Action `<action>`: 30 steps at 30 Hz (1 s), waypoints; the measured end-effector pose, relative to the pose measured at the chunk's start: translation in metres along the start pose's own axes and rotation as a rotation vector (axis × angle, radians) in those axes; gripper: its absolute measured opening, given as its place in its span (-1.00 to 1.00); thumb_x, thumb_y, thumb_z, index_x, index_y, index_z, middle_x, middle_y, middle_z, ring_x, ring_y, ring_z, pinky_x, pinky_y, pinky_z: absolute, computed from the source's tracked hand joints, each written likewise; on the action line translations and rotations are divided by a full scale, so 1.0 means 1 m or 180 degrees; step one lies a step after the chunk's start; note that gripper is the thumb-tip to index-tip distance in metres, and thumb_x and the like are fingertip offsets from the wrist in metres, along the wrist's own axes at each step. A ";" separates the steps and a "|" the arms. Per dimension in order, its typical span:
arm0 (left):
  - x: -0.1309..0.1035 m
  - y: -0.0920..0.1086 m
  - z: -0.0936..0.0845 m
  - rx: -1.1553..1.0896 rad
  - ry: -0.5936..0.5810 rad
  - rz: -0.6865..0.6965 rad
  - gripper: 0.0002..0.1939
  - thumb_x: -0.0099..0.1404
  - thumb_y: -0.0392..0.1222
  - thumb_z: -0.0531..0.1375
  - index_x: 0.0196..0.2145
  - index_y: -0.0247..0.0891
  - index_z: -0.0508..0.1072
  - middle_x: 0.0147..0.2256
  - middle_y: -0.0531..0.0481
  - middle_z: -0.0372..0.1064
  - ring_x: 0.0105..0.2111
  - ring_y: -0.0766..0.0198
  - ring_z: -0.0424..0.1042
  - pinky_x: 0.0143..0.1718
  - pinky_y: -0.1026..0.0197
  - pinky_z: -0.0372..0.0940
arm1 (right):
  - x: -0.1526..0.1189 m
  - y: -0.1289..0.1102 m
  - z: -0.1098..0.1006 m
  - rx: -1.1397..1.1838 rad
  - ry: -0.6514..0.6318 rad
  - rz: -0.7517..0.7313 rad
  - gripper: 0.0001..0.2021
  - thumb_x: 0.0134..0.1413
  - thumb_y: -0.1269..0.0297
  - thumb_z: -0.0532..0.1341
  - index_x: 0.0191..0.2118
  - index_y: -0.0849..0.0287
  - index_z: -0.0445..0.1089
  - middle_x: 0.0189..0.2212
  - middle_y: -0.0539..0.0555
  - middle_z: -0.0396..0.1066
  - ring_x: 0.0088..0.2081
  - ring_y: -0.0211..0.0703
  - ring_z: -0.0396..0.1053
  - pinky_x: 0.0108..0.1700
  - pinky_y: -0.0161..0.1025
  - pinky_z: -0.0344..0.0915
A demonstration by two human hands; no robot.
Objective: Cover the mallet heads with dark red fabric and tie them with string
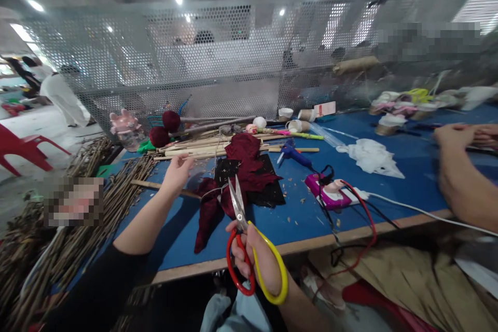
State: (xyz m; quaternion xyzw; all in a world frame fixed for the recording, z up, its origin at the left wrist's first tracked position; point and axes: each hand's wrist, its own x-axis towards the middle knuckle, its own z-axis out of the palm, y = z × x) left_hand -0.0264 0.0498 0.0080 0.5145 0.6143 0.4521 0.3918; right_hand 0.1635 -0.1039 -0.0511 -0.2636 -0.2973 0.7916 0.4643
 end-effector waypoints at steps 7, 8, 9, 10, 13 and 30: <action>-0.049 0.002 -0.010 0.1620 -0.1704 0.1655 -0.57 -0.05 0.06 0.25 -0.25 -0.22 0.47 -0.27 -0.07 0.41 -0.29 0.19 0.35 -0.28 0.23 0.22 | -0.003 -0.003 0.006 -0.0029 0.0093 0.0050 -0.46 -0.07 -0.24 0.06 -0.21 0.19 0.23 -0.65 -0.13 0.09 -0.76 -0.50 -0.08 -0.69 -0.45 -0.18; -0.052 0.002 -0.010 0.1779 -0.1831 0.1693 -0.60 -0.04 0.04 0.25 -0.26 -0.21 0.48 -0.28 -0.06 0.42 -0.30 0.19 0.36 -0.29 0.24 0.21 | -0.004 -0.003 0.007 -0.0022 0.0106 0.0062 -0.46 -0.07 -0.24 0.07 -0.21 0.18 0.23 -0.65 -0.13 0.09 -0.75 -0.50 -0.07 -0.69 -0.44 -0.17; -0.053 0.002 -0.010 0.1863 -0.1868 0.1688 -0.66 0.00 0.02 0.22 -0.29 -0.21 0.49 -0.32 -0.05 0.43 -0.33 0.20 0.36 -0.30 0.24 0.20 | -0.005 -0.003 0.008 -0.0020 0.0119 0.0071 -0.47 -0.07 -0.24 0.07 -0.22 0.18 0.22 -0.65 -0.13 0.09 -0.75 -0.49 -0.06 -0.69 -0.44 -0.17; -0.053 0.001 -0.010 0.1865 -0.1825 0.1636 -0.71 0.07 0.01 0.16 -0.33 -0.22 0.49 -0.36 -0.03 0.43 -0.36 0.22 0.35 -0.32 0.25 0.19 | -0.006 -0.003 0.008 -0.0027 0.0127 0.0080 -0.48 -0.08 -0.23 0.08 -0.23 0.18 0.21 -0.65 -0.13 0.10 -0.75 -0.49 -0.06 -0.69 -0.44 -0.17; -0.045 0.002 -0.014 0.1384 -0.1533 0.1192 -0.63 0.21 0.02 -0.02 -0.50 -0.28 0.42 -0.51 0.00 0.38 -0.47 0.30 0.30 -0.39 0.27 0.18 | -0.009 -0.002 0.008 -0.0072 0.0110 0.0069 -0.49 -0.08 -0.22 0.09 -0.23 0.17 0.20 -0.65 -0.13 0.11 -0.74 -0.48 -0.05 -0.68 -0.44 -0.18; -0.020 0.009 -0.017 0.2374 0.0246 0.1964 -0.69 0.23 -0.02 0.03 -0.37 -0.29 0.44 -0.35 -0.12 0.35 -0.27 0.18 0.31 -0.21 0.18 0.16 | -0.012 0.005 0.011 -0.0347 0.0014 0.0306 -0.43 -0.05 -0.27 0.01 -0.20 0.20 0.21 -0.64 -0.12 0.10 -0.75 -0.50 -0.05 -0.69 -0.45 -0.17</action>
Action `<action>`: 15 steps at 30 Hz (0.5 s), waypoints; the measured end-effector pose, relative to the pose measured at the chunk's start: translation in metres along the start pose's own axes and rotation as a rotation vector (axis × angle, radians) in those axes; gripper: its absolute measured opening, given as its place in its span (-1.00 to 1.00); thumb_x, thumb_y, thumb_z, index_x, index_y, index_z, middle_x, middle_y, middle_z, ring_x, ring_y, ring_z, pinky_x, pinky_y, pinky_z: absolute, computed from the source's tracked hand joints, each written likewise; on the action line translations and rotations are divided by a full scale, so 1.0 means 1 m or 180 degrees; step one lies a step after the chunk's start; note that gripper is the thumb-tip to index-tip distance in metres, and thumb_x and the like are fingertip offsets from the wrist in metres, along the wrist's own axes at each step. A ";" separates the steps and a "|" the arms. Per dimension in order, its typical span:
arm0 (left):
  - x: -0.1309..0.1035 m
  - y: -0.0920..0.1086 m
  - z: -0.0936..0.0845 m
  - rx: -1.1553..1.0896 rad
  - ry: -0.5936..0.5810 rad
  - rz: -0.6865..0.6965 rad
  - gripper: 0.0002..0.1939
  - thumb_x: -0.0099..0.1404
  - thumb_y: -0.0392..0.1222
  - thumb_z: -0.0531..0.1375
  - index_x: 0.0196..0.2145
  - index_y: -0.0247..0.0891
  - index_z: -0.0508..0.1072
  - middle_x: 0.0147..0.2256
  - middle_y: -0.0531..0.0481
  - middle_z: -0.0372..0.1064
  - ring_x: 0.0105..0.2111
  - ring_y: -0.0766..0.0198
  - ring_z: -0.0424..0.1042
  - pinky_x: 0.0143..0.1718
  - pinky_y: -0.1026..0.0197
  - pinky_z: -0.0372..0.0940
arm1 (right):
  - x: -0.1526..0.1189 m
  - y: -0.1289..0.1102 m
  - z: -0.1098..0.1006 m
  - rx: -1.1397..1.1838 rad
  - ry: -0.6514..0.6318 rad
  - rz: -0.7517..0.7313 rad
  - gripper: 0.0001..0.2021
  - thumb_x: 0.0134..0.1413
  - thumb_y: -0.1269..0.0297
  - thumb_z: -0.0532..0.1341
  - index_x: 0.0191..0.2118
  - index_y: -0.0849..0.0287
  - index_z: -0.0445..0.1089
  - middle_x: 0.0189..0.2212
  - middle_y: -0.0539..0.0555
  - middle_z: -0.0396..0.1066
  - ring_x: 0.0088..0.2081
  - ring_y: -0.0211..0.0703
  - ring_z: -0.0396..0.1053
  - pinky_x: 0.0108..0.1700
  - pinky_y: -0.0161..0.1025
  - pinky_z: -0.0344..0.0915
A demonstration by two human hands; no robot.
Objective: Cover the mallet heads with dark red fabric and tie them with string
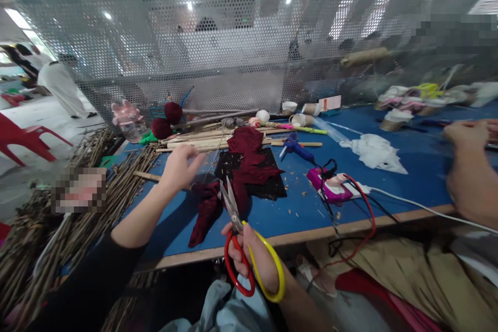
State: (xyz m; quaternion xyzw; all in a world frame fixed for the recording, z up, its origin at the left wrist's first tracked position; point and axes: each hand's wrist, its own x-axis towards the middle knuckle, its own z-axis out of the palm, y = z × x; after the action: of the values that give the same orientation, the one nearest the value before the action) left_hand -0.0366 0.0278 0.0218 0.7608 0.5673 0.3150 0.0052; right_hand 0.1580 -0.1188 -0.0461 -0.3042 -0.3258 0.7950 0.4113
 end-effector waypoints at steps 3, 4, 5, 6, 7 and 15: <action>-0.028 0.004 0.000 -0.0235 -0.0733 0.0257 -0.60 0.29 0.01 -0.07 -0.33 -0.26 0.48 -0.37 -0.09 0.38 -0.32 0.22 0.34 -0.21 0.21 0.19 | -0.003 0.001 -0.002 -0.0025 -0.0140 0.0123 -0.39 -0.07 -0.31 -0.03 -0.21 0.21 0.21 -0.62 -0.09 0.14 -0.74 -0.48 0.02 -0.68 -0.45 -0.10; -0.036 0.004 0.000 -0.0230 -0.0849 0.0321 -0.61 0.29 0.00 -0.05 -0.21 -0.25 0.47 -0.27 -0.12 0.38 -0.24 0.19 0.34 -0.15 0.18 0.18 | -0.006 0.001 -0.003 -0.0034 -0.0193 0.0194 -0.37 -0.08 -0.32 -0.04 -0.22 0.21 0.22 -0.60 -0.08 0.15 -0.73 -0.47 0.04 -0.68 -0.45 -0.06; -0.043 0.004 0.001 -0.0181 -0.0924 0.0350 -0.62 0.29 -0.01 -0.03 -0.14 -0.25 0.45 -0.20 -0.15 0.37 -0.19 0.17 0.32 -0.11 0.15 0.17 | -0.009 0.001 -0.004 -0.0054 -0.0256 0.0272 -0.36 -0.10 -0.34 -0.05 -0.23 0.22 0.22 -0.59 -0.06 0.16 -0.72 -0.46 0.06 -0.68 -0.45 -0.03; -0.050 0.004 0.002 -0.0143 -0.0974 0.0381 -0.63 0.28 -0.02 -0.01 -0.10 -0.24 0.43 -0.14 -0.16 0.35 -0.15 0.14 0.30 -0.08 0.12 0.16 | -0.013 0.002 -0.005 -0.0080 -0.0314 0.0358 -0.35 -0.12 -0.35 -0.04 -0.24 0.23 0.22 -0.58 -0.05 0.17 -0.71 -0.45 0.08 -0.67 -0.44 0.01; -0.056 0.004 0.002 -0.0113 -0.0992 0.0401 -0.65 0.27 -0.04 0.01 -0.10 -0.22 0.44 -0.11 -0.15 0.34 -0.13 0.13 0.28 -0.07 0.09 0.16 | -0.018 0.002 -0.006 -0.0112 -0.0345 0.0436 -0.34 -0.13 -0.35 -0.03 -0.23 0.24 0.23 -0.57 -0.04 0.18 -0.71 -0.44 0.09 -0.67 -0.43 0.04; -0.089 0.014 0.006 -0.0153 -0.0366 0.0244 -0.68 0.21 -0.12 0.11 -0.08 -0.23 0.38 -0.10 -0.15 0.26 -0.09 0.11 0.21 -0.06 0.05 0.18 | -0.049 0.012 -0.011 -0.0352 -0.0295 0.0731 -0.35 -0.04 -0.29 -0.06 -0.11 0.25 0.19 -0.52 0.04 0.28 -0.65 -0.35 0.18 -0.65 -0.41 0.08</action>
State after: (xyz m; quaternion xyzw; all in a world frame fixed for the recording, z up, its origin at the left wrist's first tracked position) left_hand -0.0360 -0.0528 -0.0199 0.7985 0.5289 0.2843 0.0439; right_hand 0.1839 -0.1628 -0.0509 -0.3246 -0.3509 0.8309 0.2847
